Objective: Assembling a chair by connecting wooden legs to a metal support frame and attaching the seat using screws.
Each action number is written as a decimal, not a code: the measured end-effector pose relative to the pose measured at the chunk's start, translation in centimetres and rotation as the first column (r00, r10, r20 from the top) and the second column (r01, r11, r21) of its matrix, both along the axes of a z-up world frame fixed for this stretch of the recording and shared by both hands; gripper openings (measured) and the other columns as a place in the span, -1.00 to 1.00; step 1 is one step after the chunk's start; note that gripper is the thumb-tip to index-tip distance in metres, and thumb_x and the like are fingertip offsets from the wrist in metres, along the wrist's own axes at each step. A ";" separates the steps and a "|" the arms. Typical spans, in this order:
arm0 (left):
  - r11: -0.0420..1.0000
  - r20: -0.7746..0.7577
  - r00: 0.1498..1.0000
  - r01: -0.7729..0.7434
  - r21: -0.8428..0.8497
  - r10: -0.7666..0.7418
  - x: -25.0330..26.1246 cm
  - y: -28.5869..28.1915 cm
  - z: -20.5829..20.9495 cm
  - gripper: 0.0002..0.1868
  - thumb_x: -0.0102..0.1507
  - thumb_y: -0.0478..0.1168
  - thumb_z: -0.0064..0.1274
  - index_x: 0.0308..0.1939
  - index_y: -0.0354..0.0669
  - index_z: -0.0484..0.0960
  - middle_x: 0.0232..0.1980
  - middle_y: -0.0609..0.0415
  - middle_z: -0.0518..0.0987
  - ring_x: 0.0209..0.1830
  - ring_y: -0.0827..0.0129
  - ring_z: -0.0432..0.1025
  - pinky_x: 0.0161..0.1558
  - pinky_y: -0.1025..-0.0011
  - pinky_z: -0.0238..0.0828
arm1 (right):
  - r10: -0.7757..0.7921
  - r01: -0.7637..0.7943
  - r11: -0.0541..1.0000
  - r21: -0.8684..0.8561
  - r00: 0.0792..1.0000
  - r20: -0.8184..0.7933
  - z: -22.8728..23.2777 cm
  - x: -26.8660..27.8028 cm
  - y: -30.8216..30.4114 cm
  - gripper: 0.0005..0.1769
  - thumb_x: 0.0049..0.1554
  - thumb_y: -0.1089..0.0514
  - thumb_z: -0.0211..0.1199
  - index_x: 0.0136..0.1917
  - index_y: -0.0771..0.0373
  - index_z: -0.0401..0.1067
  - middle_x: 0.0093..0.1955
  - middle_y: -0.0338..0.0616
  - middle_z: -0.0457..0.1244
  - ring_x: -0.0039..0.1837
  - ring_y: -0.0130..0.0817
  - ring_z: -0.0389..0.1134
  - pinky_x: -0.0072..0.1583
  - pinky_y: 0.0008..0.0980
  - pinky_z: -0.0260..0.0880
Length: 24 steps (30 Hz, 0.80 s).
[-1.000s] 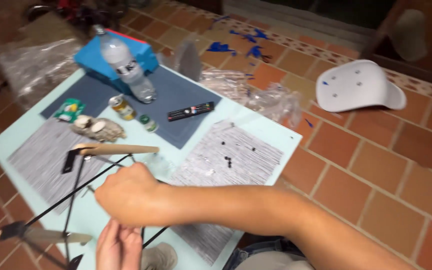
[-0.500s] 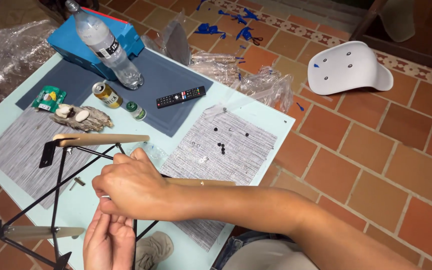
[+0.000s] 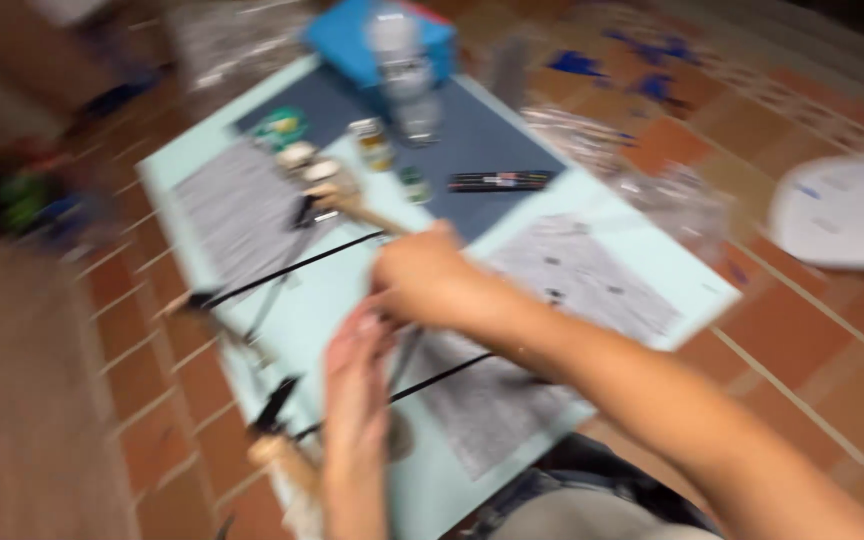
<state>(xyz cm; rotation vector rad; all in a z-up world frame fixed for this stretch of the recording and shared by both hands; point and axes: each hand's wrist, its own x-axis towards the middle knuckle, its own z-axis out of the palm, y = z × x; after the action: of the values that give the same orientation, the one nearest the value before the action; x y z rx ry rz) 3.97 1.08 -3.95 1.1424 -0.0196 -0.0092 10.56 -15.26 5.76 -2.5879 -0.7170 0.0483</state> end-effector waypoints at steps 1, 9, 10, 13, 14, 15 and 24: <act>0.998 0.013 0.998 -0.055 0.001 0.055 -0.2 -0.5 0.7 -0.55 0.37 -0.19 0.02 0.28 -0.43 0.52 0.03 0.03 0.63 -0.04 0.39 0.49 0.08 0.38 0.41 | 0.055 -0.055 0.998 0.001 0.998 0.013 0.1 0.2 -0.8 -0.74 -0.02 -0.15 0.33 -0.21 0.01 0.66 -0.25 -0.16 0.43 -0.10 -0.06 0.43 0.06 0.18 0.22; 0.993 -0.040 0.998 0.042 -0.113 -0.047 1.3 -2.2 -1.1 -0.54 0.41 -0.17 -0.07 0.35 -0.30 0.51 -0.02 0.07 0.68 -0.08 0.45 0.51 -0.11 0.51 0.28 | 0.347 -0.241 0.868 0.434 0.920 -0.183 -1.0 2.4 -5.0 -0.72 0.11 0.17 0.20 0.03 0.22 0.63 -0.15 -0.11 0.50 -0.11 -0.40 0.49 0.03 -0.36 0.48; 0.993 -0.035 0.999 0.022 -0.116 -0.026 1.2 -2.3 -0.5 -0.54 0.41 -0.17 -0.07 0.35 -0.30 0.51 -0.02 0.07 0.68 -0.08 0.45 0.51 -0.11 0.51 0.28 | 0.365 -0.261 0.864 0.430 0.914 -0.179 -1.1 2.4 -5.0 -0.72 0.11 0.17 0.20 0.03 0.22 0.63 -0.15 -0.11 0.50 -0.11 -0.40 0.49 0.03 -0.36 0.48; 0.994 -0.064 0.997 0.035 -0.100 -0.042 1.1 -2.6 0.7 -0.54 0.42 -0.14 -0.11 0.34 -0.30 0.51 0.02 0.09 0.69 -0.09 0.47 0.50 -0.11 0.49 0.26 | 0.356 -0.177 0.846 0.503 0.889 -0.287 -1.1 2.4 -5.2 -0.72 0.16 0.21 0.18 0.08 0.24 0.63 -0.13 -0.16 0.50 -0.09 -0.48 0.43 0.00 -0.40 0.46; 0.994 -0.080 0.996 0.040 -0.105 -0.048 1.2 -2.6 0.6 -0.55 0.43 -0.14 -0.12 0.33 -0.29 0.51 0.01 0.07 0.69 -0.09 0.45 0.51 -0.10 0.48 0.28 | 0.336 -0.139 0.857 0.497 0.882 -0.331 -1.1 2.5 -5.3 -0.71 0.17 0.23 0.18 0.10 0.24 0.63 -0.11 -0.16 0.49 -0.08 -0.47 0.41 -0.01 -0.40 0.43; 0.993 -0.098 0.994 0.047 -0.110 -0.058 1.3 -2.6 0.5 -0.56 0.43 -0.13 -0.12 0.33 -0.29 0.51 -0.01 0.05 0.68 -0.09 0.43 0.51 -0.09 0.47 0.29 | 0.311 -0.098 0.867 0.489 0.872 -0.377 -1.2 2.5 -5.4 -0.70 0.19 0.25 0.17 0.13 0.23 0.64 -0.09 -0.16 0.49 -0.07 -0.47 0.39 -0.03 -0.40 0.41; 0.996 -0.074 0.996 0.036 -0.087 -0.043 1.8 -2.8 -0.2 -0.55 0.43 -0.14 -0.13 0.34 -0.29 0.47 0.01 0.01 0.68 -0.04 0.40 0.53 -0.06 0.46 0.30 | 0.365 -0.120 0.831 0.543 0.854 -0.370 -1.2 2.0 -5.5 -0.68 0.21 0.09 0.21 0.15 0.27 0.60 -0.05 -0.17 0.49 -0.03 -0.51 0.43 0.02 -0.45 0.45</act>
<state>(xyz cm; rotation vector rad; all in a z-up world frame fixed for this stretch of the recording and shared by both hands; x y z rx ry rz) 5.79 -1.77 -4.11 1.0551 0.0249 -0.0863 12.61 -20.79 4.60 -1.8609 -0.7582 0.4811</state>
